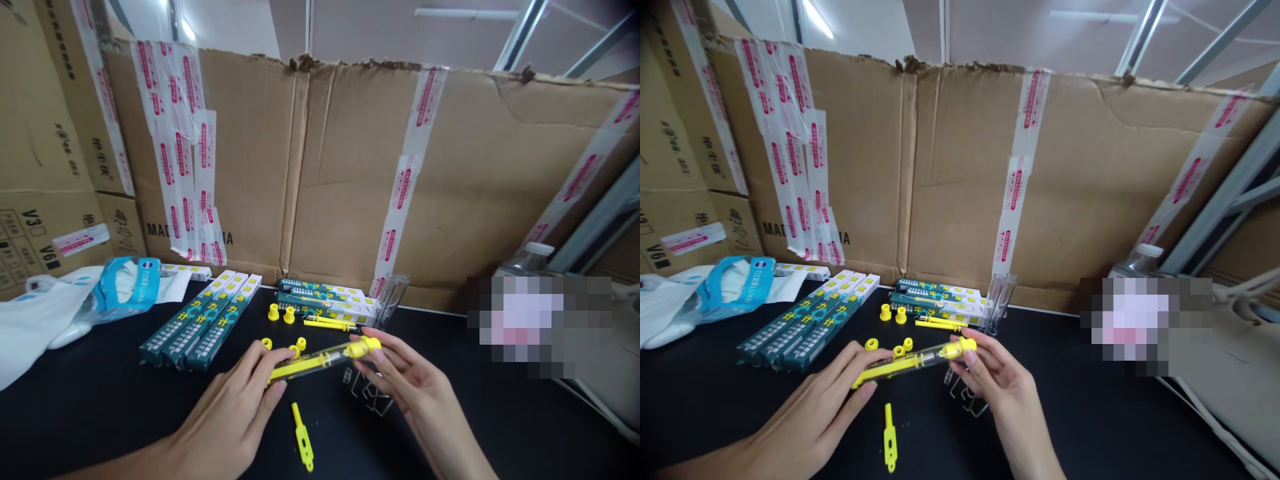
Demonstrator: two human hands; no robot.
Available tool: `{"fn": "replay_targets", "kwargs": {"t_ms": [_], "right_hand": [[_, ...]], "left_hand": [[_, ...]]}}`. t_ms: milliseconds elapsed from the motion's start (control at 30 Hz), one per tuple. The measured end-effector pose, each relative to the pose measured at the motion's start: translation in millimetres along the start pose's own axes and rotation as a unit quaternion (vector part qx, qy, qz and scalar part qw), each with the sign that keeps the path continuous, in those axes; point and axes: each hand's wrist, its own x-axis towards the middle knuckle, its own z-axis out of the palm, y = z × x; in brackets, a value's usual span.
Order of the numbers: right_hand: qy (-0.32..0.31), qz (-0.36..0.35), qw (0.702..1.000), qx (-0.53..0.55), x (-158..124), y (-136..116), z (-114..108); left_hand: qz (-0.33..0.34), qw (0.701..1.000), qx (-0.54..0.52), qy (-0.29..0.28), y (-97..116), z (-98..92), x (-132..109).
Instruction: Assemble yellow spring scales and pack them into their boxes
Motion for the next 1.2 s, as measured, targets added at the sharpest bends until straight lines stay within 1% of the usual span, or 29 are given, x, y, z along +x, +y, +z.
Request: {"fn": "replay_targets", "kwargs": {"t_ms": [133,233,433,633,833,1067,1200], "right_hand": [[-0.009,-0.006,1.0,-0.019,-0.8,2.2,-1.2],[-0.007,-0.011,1.0,-0.02,-0.7,2.3,-1.1],[0.019,0.0,1.0,0.001,-0.2,1.5,2.5],[0.005,0.015,1.0,-0.001,-0.4,2.8,-0.6],[-0.001,0.023,1.0,-0.003,0.0,5.2,-5.1],[-0.008,0.02,1.0,-0.006,-2.4,5.6,-2.9],[-0.023,0.015,0.999,-0.017,-4.2,5.6,-1.7]], "left_hand": [[-0.006,1.0,0.007,-0.03,1.9,-1.5,4.7],[-0.007,0.999,0.018,-0.037,1.8,-0.9,7.2],[-0.022,0.997,0.05,-0.046,-0.8,5.5,5.2],[-0.016,0.995,0.077,-0.058,-4.3,7.4,4.7],[0.008,0.998,0.055,-0.04,-2.4,6.0,7.5],[0.01,0.999,0.032,-0.032,0.0,1.6,8.5],[0.001,0.999,0.018,-0.027,0.2,0.1,6.1]]}}
